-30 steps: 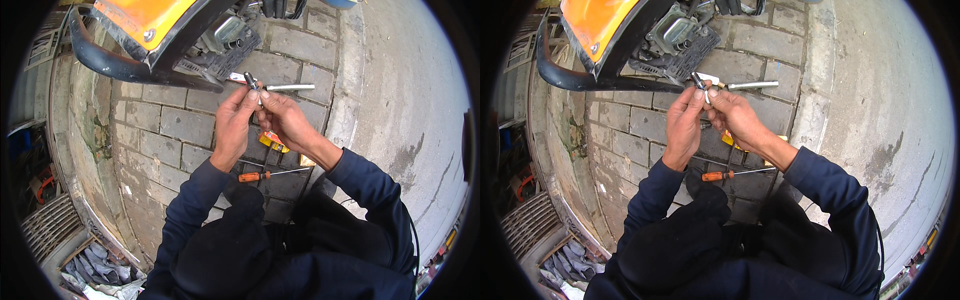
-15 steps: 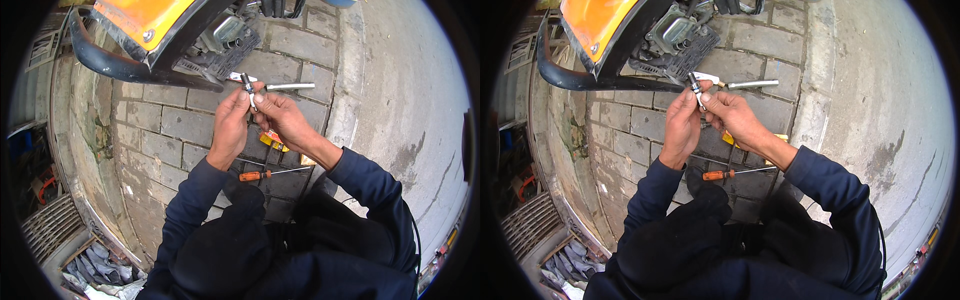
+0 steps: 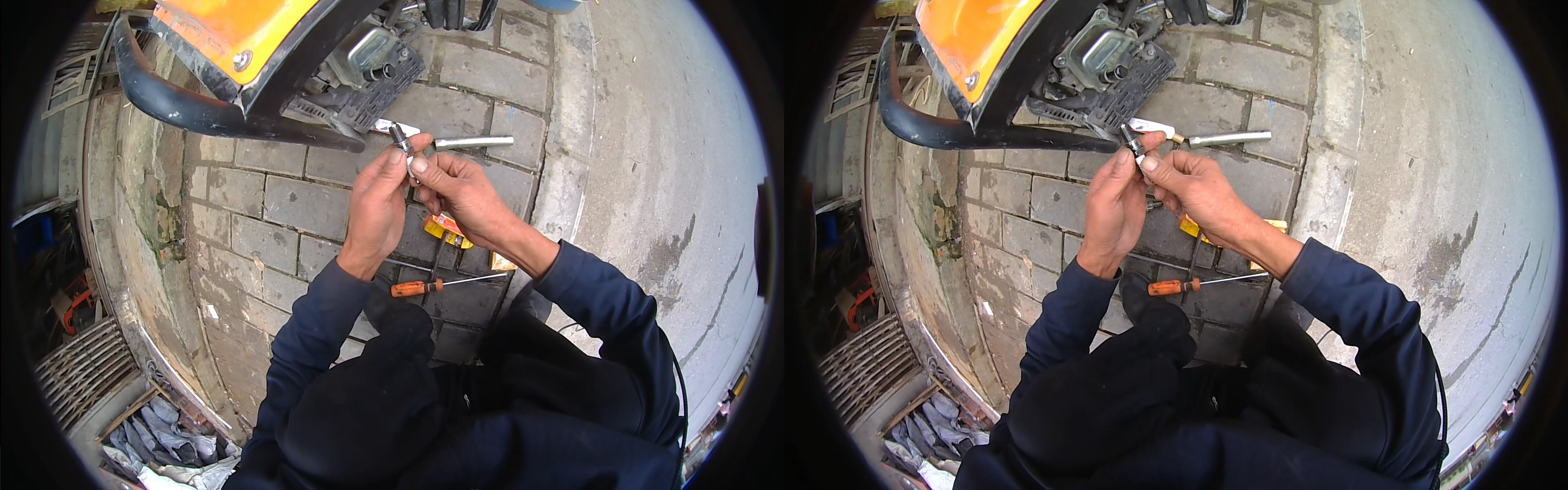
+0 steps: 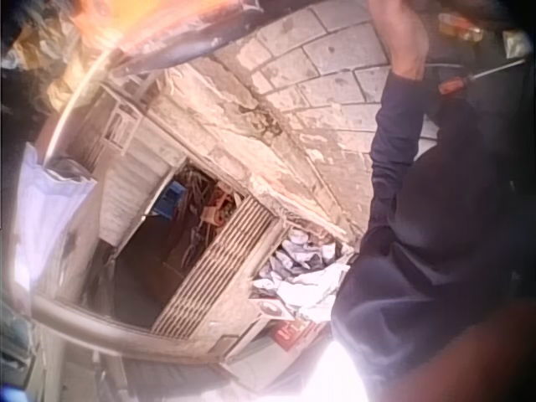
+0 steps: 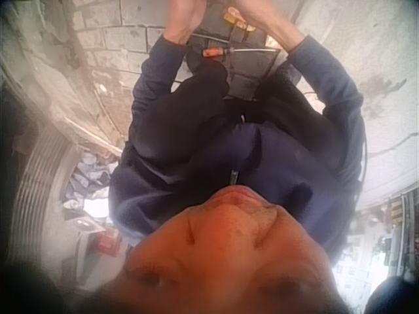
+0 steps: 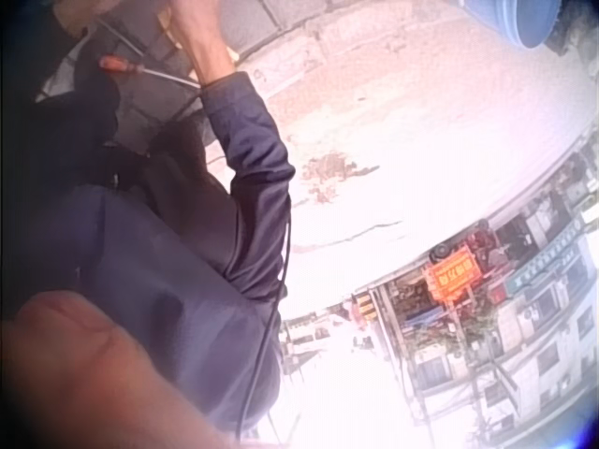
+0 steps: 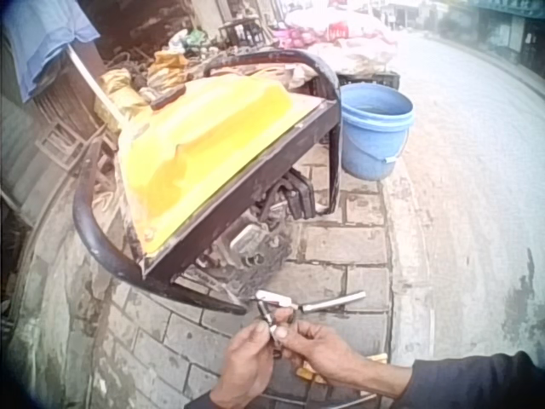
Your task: The person removes a spark plug from a portable generator using a socket wrench, then uses a screwdriver to adjust a component inside the engine. They attempt to start the generator by pulling the recoil starter cord multiple times. The person then cleans the spark plug with a knife and reinstalls it before trying to start the generator again.
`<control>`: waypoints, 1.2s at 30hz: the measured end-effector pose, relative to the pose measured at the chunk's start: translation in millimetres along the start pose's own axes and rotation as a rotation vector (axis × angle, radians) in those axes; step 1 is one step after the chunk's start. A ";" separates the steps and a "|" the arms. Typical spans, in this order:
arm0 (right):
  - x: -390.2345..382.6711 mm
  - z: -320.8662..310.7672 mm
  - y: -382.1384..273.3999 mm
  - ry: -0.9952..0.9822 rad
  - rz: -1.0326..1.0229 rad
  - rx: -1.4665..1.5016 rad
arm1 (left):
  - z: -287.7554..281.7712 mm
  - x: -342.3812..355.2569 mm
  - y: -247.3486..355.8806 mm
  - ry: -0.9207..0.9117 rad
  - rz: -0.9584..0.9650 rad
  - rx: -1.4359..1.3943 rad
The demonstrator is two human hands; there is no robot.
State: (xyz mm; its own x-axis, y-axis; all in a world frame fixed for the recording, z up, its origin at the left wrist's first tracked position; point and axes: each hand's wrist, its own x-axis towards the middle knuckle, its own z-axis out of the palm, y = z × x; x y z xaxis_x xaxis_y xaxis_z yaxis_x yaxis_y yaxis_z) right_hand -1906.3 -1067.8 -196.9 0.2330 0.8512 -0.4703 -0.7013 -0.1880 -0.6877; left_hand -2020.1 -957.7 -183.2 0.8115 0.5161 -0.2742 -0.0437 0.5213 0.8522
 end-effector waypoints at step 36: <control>-0.9 8.6 -1.7 0.041 -0.143 -0.162 | -18.5 6.0 -7.6 -0.153 -0.015 -0.268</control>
State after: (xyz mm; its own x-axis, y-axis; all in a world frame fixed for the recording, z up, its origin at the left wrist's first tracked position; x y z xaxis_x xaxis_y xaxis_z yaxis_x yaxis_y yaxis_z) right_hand -1911.1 -1064.0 -190.5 0.3517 0.8548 -0.3816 -0.5427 -0.1459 -0.8272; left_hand -2025.8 -946.0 -199.6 0.8906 0.4094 -0.1983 -0.1668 0.6994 0.6950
